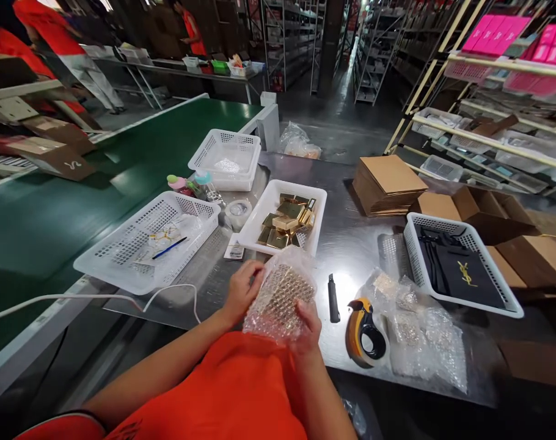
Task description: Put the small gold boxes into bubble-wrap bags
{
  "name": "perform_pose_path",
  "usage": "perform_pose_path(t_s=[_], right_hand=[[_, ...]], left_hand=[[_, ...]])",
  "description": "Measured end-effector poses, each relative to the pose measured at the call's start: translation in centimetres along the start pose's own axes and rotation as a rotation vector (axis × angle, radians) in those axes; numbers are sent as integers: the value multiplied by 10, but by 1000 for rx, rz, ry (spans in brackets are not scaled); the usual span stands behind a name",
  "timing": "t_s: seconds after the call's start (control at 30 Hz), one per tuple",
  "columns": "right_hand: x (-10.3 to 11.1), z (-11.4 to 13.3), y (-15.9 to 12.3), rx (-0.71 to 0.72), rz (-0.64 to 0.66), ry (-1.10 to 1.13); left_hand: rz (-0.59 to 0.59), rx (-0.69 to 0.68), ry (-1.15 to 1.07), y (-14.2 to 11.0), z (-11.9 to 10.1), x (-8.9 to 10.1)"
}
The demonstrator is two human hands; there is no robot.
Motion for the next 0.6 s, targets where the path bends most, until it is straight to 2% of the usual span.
perform_pose_path(t_s=[0.07,0.17,0.23,0.33,0.4,0.43,0.5,0.53,0.6], right_hand=[[2,7,5,91,-6,-97],[8,14,9,369,-79,-430],[13,10,10,512,-103,-654],[10,-4,8,754,-9,-1001],[3,-17,4,934,85,-1237],[0,-24,4,968,124,-1324],[-2,-33,12,867,110,-1355],[0,-35,20,751,62,-1286],[6,-38,36,491,-55,-1008]], left_hand=[[-34,41,-19,2,-2,6],[-26,67,-7,3,-1,10],[-22,54,28,3,2,14],[-59,11,110,3,5,21],[-56,-91,171,1,0,20],[-32,-162,195,-2,-5,17],[67,-292,215,-11,-17,5],[130,-327,215,-17,-21,-3],[239,-339,209,-29,-28,-18]])
Point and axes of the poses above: each hand's wrist, its own y-axis towards the middle knuckle, its own x-axis out of the back of the hand, z = x × y, the point moved 5 cm from there along y, towards the middle knuckle, and after that the axes turned 9 degrees about -x, right-handed, at the moved point
